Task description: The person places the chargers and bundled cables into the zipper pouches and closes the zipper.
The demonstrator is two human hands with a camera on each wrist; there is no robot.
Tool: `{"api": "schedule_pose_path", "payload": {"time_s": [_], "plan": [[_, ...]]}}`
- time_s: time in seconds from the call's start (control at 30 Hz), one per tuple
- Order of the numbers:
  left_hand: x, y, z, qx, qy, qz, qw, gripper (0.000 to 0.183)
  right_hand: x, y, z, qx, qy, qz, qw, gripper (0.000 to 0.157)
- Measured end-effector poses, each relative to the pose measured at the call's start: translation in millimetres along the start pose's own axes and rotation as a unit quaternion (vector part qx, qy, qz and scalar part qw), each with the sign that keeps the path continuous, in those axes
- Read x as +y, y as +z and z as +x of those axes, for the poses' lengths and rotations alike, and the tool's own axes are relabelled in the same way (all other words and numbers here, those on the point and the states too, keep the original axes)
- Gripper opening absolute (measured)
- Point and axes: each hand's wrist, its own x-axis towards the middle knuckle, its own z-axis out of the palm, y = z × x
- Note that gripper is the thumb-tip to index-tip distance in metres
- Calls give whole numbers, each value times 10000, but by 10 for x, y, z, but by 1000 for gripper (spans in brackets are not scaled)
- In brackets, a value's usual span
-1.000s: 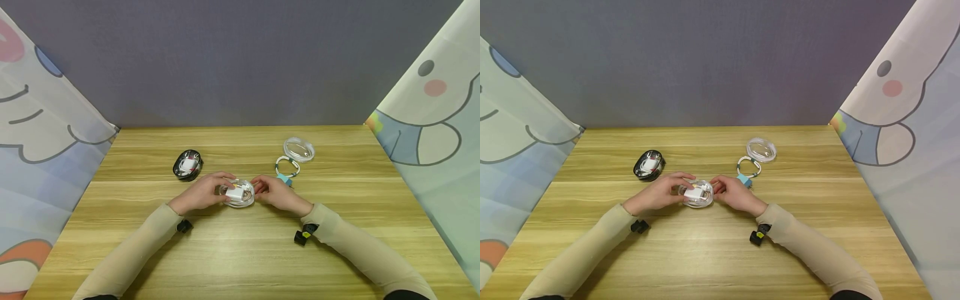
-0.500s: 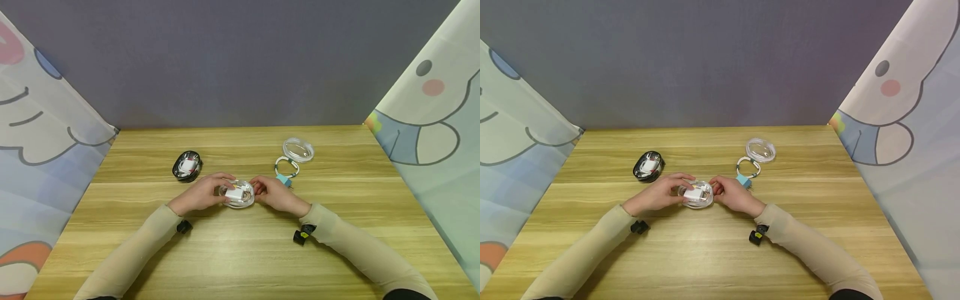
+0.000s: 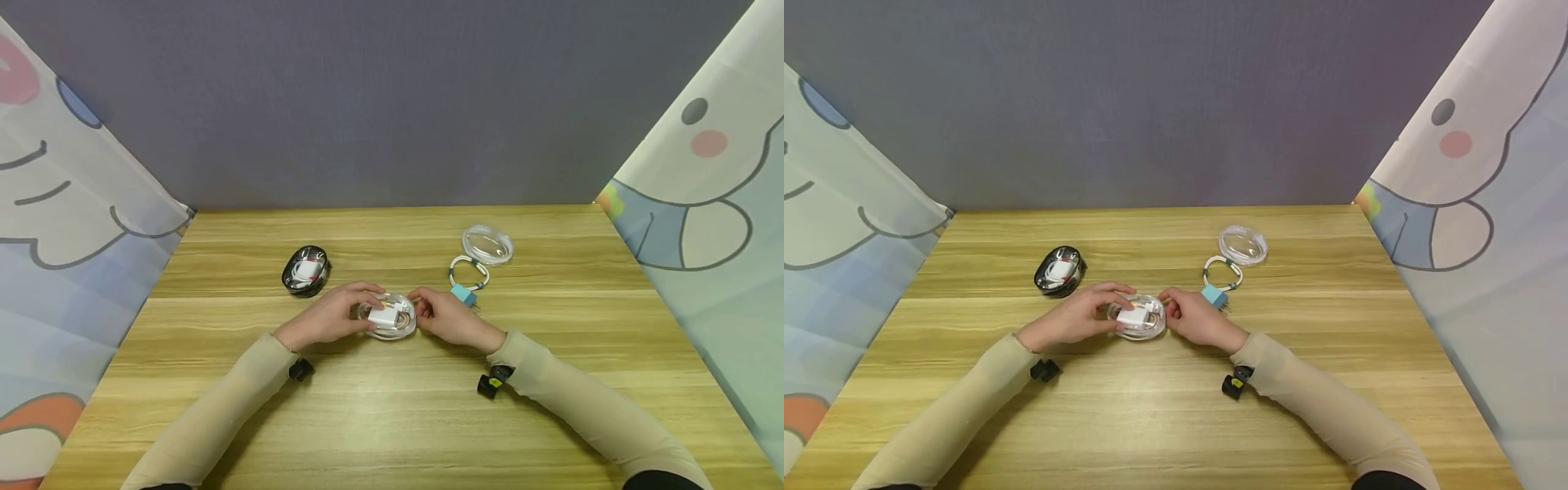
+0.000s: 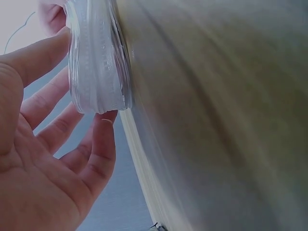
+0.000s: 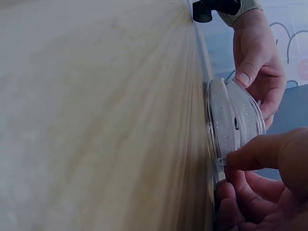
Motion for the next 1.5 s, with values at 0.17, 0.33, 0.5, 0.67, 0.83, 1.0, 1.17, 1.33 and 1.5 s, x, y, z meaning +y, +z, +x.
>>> {"api": "schedule_pose_path", "payload": {"time_s": [0.17, 0.33, 0.5, 0.67, 0.83, 1.0, 1.17, 1.33, 1.5], "plan": [[3, -1, -6, -21, 16, 53, 10000, 31, -5, -3, 4, -8, -67, -143, 9999, 29], [12, -4, -9, 17, 67, 101, 9999, 30, -9, -10, 19, 32, -35, -395, 9992, 21], [19, -7, -7, 33, 108, 161, 9998, 33, -15, -27, 23, 8, -68, -499, 9987, 20], [25, -11, 3, -35, 113, 226, 9997, 33, 2, -42, 16, -45, -85, -367, 9993, 21], [36, -18, 7, -90, 55, 318, 9994, 34, 8, -55, 17, -35, 17, -373, 9993, 17], [49, -24, 0, -115, 15, 405, 9991, 35, 0, -66, 19, -35, 117, -416, 9991, 13], [46, -28, -14, -158, 335, 563, 9977, 35, -2, -67, 18, -93, 199, -409, 9989, 10], [40, -38, -13, -581, 841, 892, 9908, 41, -20, -78, 40, -303, 545, 181, 9979, 16], [45, -37, 52, -984, 1219, 949, 9831, 58, -33, -90, 102, -308, 660, 528, 9959, 19]]}}
